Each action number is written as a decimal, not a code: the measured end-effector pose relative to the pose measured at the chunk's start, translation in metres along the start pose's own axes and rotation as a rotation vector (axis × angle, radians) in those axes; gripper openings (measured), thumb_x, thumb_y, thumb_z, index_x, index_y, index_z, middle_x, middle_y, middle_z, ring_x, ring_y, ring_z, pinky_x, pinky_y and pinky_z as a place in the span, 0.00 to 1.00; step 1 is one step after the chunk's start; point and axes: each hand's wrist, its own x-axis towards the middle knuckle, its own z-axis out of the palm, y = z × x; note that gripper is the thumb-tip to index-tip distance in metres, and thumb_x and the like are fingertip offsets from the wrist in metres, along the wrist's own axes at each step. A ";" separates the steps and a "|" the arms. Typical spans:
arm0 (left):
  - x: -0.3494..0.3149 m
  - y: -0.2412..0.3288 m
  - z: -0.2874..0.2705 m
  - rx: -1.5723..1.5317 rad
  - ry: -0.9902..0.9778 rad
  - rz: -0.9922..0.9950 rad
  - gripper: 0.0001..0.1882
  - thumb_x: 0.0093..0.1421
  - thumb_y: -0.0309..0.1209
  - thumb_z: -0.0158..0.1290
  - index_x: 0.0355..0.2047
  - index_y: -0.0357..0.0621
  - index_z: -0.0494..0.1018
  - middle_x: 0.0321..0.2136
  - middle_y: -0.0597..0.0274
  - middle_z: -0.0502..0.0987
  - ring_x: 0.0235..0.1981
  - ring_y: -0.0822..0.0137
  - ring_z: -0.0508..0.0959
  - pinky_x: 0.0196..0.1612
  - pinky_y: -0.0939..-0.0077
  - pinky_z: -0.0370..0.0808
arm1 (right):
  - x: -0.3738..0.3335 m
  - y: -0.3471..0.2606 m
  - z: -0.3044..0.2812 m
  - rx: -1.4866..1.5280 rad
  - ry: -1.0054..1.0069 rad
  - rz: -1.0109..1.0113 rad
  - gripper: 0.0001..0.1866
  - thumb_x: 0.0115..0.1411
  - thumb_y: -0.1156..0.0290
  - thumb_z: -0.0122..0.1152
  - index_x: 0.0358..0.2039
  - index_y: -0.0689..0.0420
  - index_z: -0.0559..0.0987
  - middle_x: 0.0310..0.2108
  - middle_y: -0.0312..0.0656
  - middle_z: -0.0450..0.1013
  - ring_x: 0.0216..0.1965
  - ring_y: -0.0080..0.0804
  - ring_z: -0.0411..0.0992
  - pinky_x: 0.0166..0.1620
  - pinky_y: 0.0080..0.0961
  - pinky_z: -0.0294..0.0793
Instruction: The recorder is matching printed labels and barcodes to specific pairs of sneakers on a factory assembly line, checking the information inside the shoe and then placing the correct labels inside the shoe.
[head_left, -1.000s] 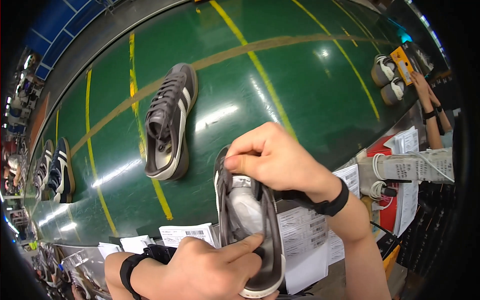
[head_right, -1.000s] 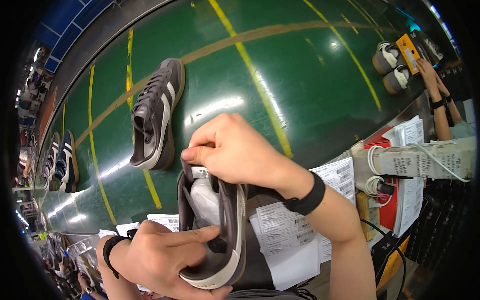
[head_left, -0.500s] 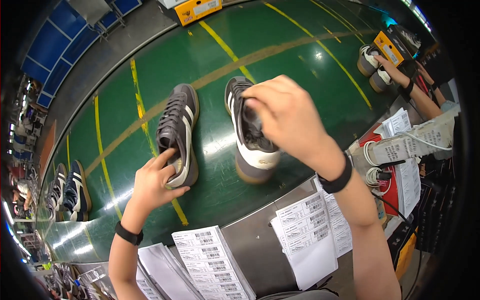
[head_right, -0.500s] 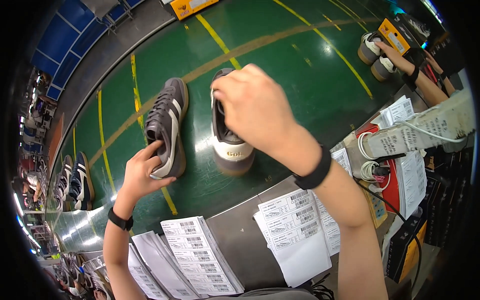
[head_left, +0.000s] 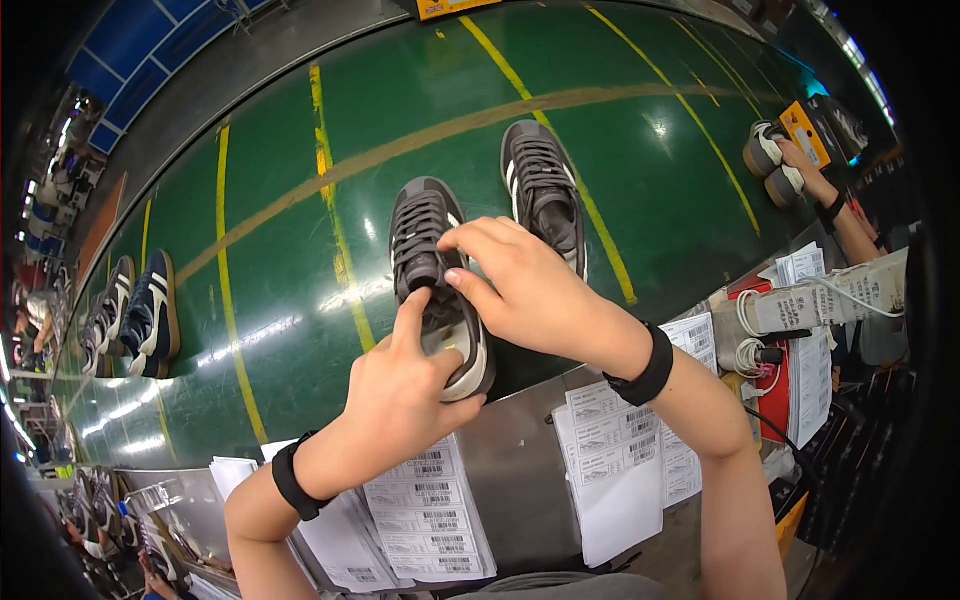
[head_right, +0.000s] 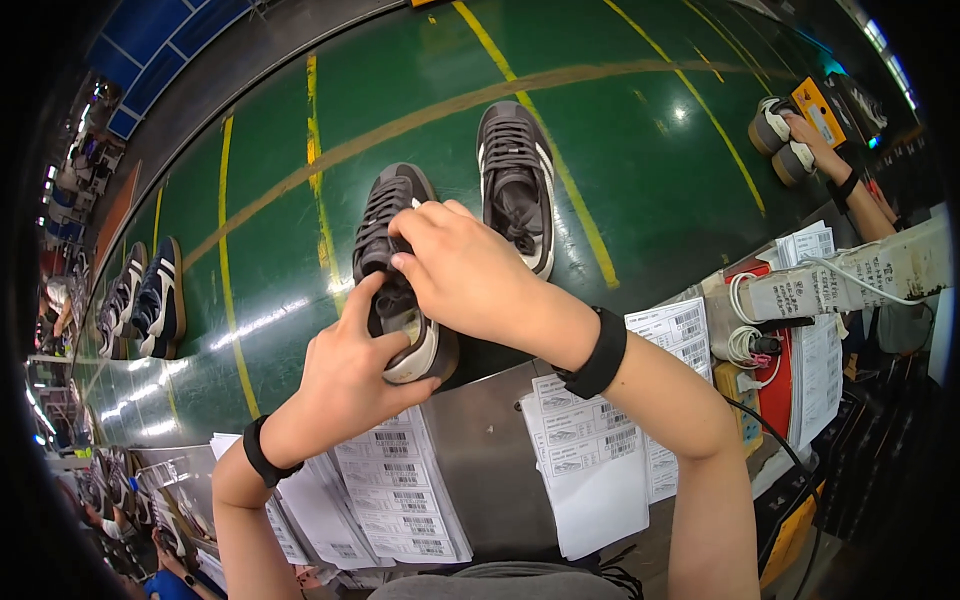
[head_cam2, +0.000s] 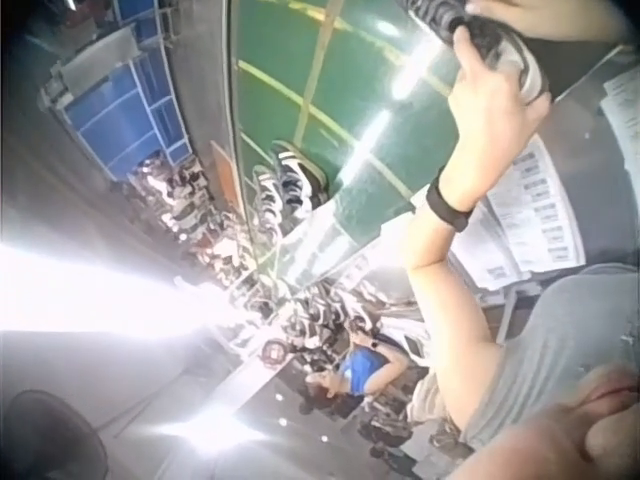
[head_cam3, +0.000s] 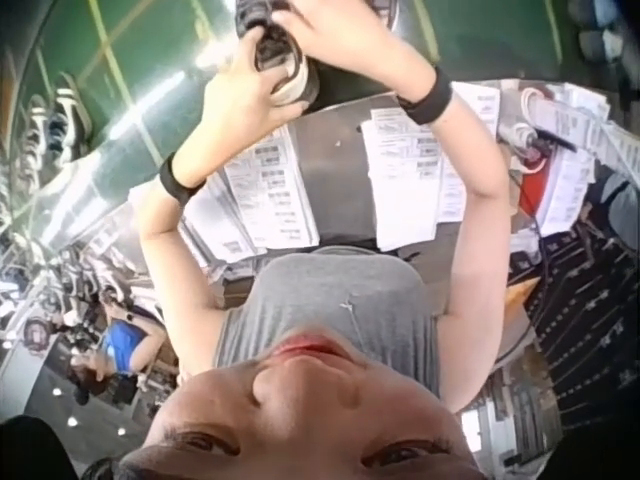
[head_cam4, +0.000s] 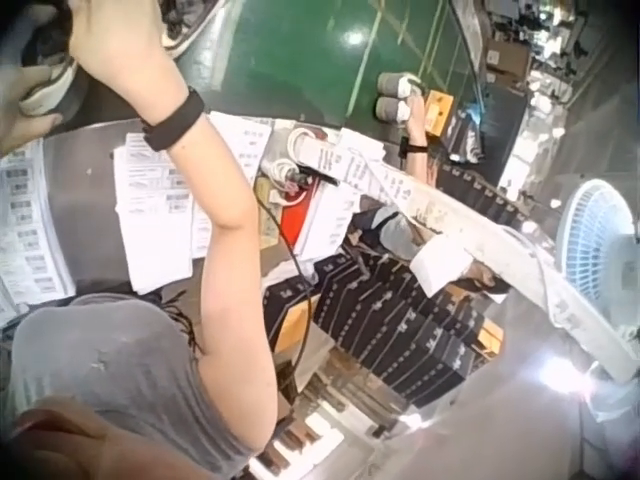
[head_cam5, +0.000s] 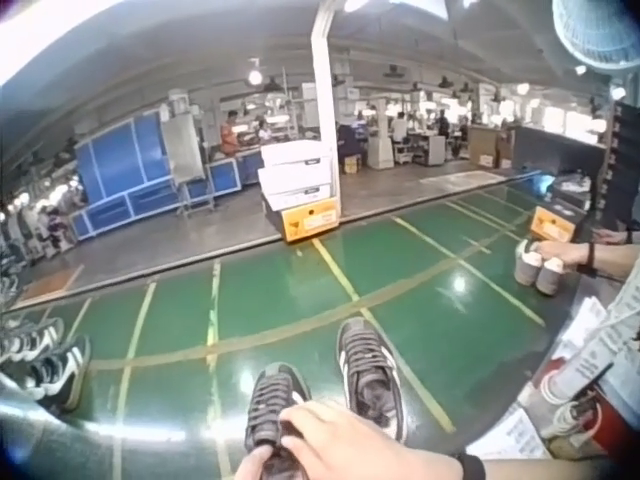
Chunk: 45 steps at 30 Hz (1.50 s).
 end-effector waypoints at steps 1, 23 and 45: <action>0.003 -0.002 0.001 -0.001 0.001 -0.008 0.18 0.41 0.39 0.67 0.29 0.42 0.81 0.55 0.37 0.68 0.34 0.50 0.82 0.34 0.61 0.80 | 0.001 0.000 0.003 0.004 -0.006 -0.003 0.15 0.60 0.72 0.59 0.46 0.65 0.74 0.44 0.51 0.73 0.48 0.51 0.71 0.53 0.39 0.70; -0.006 0.035 -0.082 -0.491 -0.317 0.155 0.14 0.34 0.34 0.65 0.19 0.44 0.72 0.38 0.47 0.80 0.17 0.62 0.71 0.18 0.72 0.69 | 0.019 -0.028 -0.011 0.394 -0.255 0.399 0.09 0.61 0.74 0.63 0.25 0.67 0.80 0.14 0.26 0.66 0.18 0.10 0.56 0.20 0.17 0.54; -0.032 0.047 -0.078 -0.364 -0.062 0.146 0.20 0.31 0.39 0.70 0.16 0.43 0.70 0.34 0.47 0.82 0.16 0.64 0.69 0.18 0.75 0.59 | -0.026 -0.053 -0.042 0.143 0.204 -0.105 0.13 0.54 0.65 0.71 0.33 0.62 0.82 0.25 0.39 0.76 0.26 0.26 0.73 0.31 0.21 0.70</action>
